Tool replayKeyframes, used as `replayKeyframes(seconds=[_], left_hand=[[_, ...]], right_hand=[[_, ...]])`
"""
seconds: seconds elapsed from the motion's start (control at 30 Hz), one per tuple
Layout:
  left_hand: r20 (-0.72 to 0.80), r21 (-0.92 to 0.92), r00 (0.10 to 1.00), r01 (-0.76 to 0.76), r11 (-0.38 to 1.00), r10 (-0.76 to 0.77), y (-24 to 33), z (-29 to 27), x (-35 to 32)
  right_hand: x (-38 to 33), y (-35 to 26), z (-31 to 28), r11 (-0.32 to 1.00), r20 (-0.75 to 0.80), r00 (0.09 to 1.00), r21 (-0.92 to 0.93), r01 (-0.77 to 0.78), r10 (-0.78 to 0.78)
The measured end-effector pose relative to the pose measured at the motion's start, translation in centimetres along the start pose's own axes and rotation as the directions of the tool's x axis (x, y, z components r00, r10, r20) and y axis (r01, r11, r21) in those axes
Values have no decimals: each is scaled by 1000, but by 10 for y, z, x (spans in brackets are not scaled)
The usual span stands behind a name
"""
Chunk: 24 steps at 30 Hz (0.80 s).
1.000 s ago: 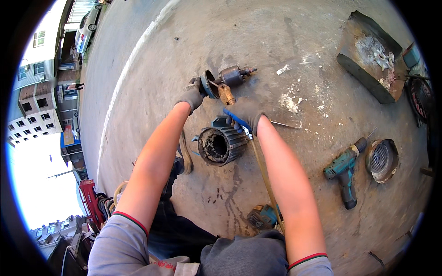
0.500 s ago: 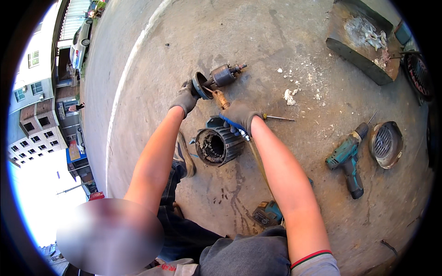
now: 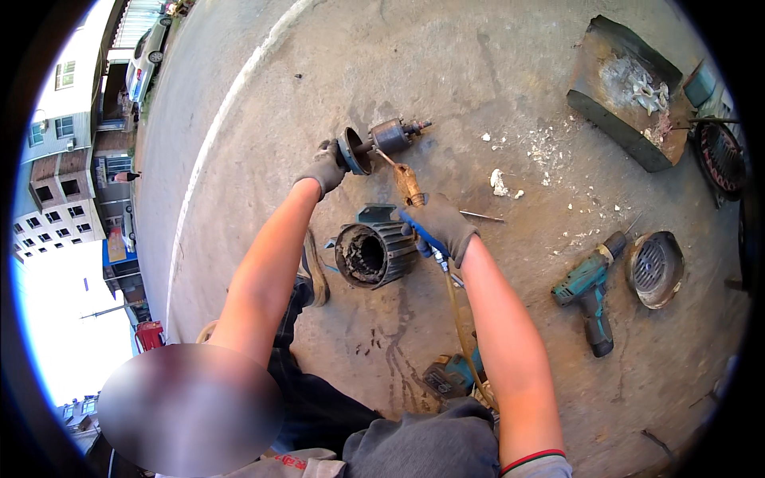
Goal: The person disassembles an electric motor on a concrete floor. They use a cordless impact driver to remove bolts from the motor housing, then separate the stator and rotor. The person uses a screwdriver to pry off a fan cover and a pneumatic air gun to blow dust out of the motor components.
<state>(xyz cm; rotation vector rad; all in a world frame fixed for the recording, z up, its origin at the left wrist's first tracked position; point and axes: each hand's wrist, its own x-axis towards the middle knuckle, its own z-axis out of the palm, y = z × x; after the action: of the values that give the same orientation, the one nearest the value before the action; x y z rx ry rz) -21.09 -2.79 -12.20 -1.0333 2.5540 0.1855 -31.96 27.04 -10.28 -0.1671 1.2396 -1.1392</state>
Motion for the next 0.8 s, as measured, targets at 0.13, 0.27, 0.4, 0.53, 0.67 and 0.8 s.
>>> replayKeyframes(seconds=[0.13, 0.27, 0.4, 0.53, 0.67, 0.8], left_hand=[[111, 32, 992, 56, 998, -59, 47, -33, -20], [138, 11, 988, 70, 997, -71, 55, -52, -41], [97, 18, 994, 47, 999, -49, 35, -62, -75], [181, -39, 980, 87, 995, -78, 48, -83, -121], [209, -113, 957, 227, 967, -200, 11, -98, -157], [195, -556, 929, 369, 745, -314, -24, -63, -177]], right_hand=[[-28, 15, -15, 999, -49, 999, 36, 20, -18], [-65, 28, -19, 994, -35, 999, 105, 32, -28], [-95, 42, -18, 980, -25, 997, 187, 71, -67], [-125, 59, -40, 971, 2, 999, 237, 32, -33], [-145, 60, -41, 981, 14, 998, 188, 51, -55], [-159, 52, -43, 967, -12, 995, 235, 102, -102]])
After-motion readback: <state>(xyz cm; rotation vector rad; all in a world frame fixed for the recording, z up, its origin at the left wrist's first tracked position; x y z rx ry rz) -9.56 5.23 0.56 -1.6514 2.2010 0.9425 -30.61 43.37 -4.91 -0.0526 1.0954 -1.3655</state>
